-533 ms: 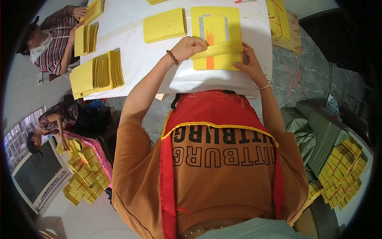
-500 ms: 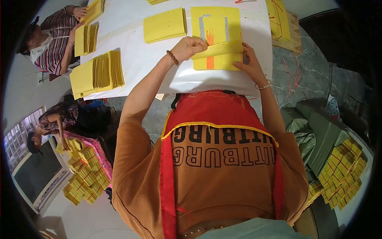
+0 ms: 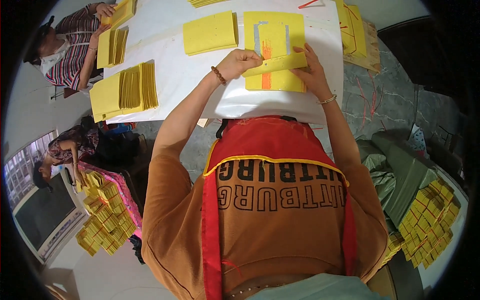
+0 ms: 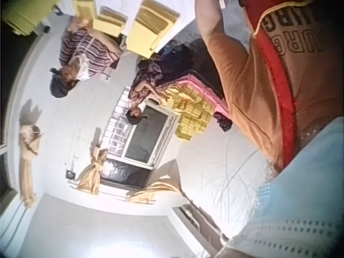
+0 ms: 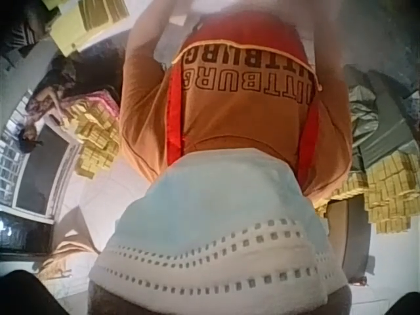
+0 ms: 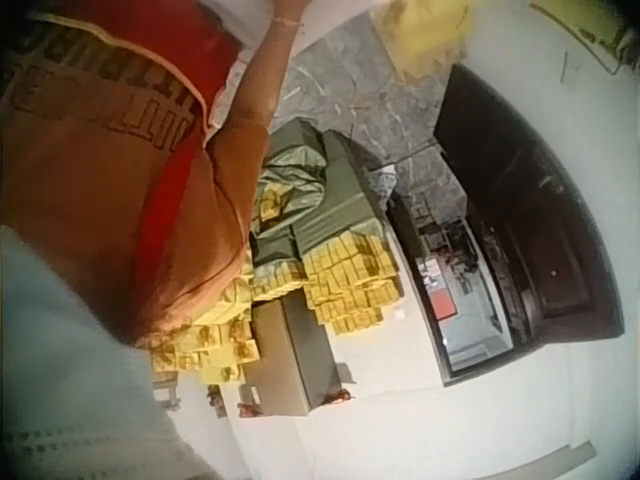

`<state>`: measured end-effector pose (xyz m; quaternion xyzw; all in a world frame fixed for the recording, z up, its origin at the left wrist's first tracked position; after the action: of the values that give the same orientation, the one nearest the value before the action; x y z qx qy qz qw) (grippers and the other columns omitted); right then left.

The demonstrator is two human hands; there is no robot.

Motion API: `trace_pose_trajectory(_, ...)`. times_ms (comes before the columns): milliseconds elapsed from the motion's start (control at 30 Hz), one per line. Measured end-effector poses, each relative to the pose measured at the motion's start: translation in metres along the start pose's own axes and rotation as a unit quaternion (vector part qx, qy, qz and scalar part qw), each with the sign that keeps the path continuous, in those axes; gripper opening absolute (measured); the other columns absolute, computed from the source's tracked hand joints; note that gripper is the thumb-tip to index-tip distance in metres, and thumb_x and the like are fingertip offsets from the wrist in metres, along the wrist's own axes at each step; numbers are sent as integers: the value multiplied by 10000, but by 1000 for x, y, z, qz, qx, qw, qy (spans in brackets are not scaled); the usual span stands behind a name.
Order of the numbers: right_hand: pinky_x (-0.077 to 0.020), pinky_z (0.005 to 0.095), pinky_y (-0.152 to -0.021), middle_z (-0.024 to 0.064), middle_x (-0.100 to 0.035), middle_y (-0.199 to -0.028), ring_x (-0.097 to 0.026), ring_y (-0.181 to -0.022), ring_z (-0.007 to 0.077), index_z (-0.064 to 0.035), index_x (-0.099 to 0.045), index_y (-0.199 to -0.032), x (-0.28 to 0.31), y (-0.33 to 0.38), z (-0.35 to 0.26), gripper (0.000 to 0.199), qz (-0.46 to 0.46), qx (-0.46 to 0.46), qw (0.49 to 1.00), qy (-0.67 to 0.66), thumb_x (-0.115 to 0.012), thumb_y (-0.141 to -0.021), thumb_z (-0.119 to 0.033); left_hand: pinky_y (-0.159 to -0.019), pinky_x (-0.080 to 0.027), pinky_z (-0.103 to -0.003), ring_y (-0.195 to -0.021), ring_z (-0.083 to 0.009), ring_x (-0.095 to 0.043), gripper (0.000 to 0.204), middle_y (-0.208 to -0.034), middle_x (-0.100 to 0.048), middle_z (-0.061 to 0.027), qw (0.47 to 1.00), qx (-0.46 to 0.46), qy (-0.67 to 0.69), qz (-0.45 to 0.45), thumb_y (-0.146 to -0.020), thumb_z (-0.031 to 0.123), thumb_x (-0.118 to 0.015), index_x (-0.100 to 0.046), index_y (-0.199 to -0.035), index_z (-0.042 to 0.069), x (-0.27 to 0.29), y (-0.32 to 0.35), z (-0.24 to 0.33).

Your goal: Organizing and stacking sheets of joss paper on a table.

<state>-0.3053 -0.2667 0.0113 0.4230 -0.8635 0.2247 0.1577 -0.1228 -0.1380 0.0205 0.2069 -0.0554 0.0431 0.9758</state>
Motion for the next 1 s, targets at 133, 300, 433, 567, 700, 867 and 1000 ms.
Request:
trace_pose_trajectory(133,-295,356,-1024,53,-516,-1231,-323,-1268,281,-59,-600,-1067,-4,0,8,391,7,-15,994,-106,-689,-689,-107,-480,-328,-178,-557,-18,-415,194,-658,-543,51,1000,-29,12,2,-825,228,-586,-647,-856,47,-1,3,5)
trace_pose_trajectory(300,-324,347,-1000,105,-424,-1298,-345,-1232,283,-65,-527,-1165,-7,3,12,486,26,-55,992,-107,-679,-708,-132,-488,-334,-178,-572,-18,-425,175,-672,-554,53,1000,-20,5,2,-818,210,-592,-649,-845,47,1,2,1)
trace_pose_trajectory(433,-365,348,-951,131,-402,-1283,-384,-1168,277,-82,-427,-1259,5,2,-16,644,122,-3,981,149,-709,-686,-167,-516,-339,-171,-584,-18,-429,152,-678,-553,53,999,-31,26,-5,-822,186,-586,-649,-838,48,0,6,-1)
trace_pose_trajectory(567,-439,273,-769,106,-420,-1220,-483,-883,162,-97,-340,-1329,10,5,-21,710,127,-129,982,61,-691,-712,-115,-539,-340,-162,-605,-19,-440,136,-679,-549,50,994,-69,80,25,-830,151,-574,-644,-838,34,2,13,-1)
trace_pose_trajectory(700,-449,223,-663,116,-510,-1115,-503,-725,101,-103,-297,-1349,8,6,-23,694,120,-220,958,-143,-634,-744,-58,-586,-404,-174,-659,-35,-504,122,-741,-583,17,991,-33,123,40,-844,117,-557,-620,-857,14,10,17,-18)
trace_pose_trajectory(867,-468,234,-634,140,-566,-1077,-548,-669,121,-92,-287,-1348,4,8,-10,652,120,-221,945,-207,-617,-786,-111,-724,-503,-239,-769,-127,-607,101,-865,-617,-92,898,-99,427,52,-866,59,-495,-557,-894,-15,10,17,-34)
trace_pose_trajectory(1000,-462,231,-654,127,-585,-1049,-539,-685,101,-76,-322,-1334,2,8,0,540,130,-238,927,-260,-552,-849,-129,-721,-516,-243,-781,-155,-621,122,-876,-619,-132,868,-104,484,38,-866,42,-467,-537,-914,-47,10,15,-33)
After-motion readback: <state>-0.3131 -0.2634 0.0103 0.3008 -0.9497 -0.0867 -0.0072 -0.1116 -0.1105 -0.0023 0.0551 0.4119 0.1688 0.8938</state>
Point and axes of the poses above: each hand's wrist, its own y-axis away from the middle knuckle, its own x-axis out of the back of the hand, z = x × y, the point moved 5 cm from there along -y, towards the middle knuckle
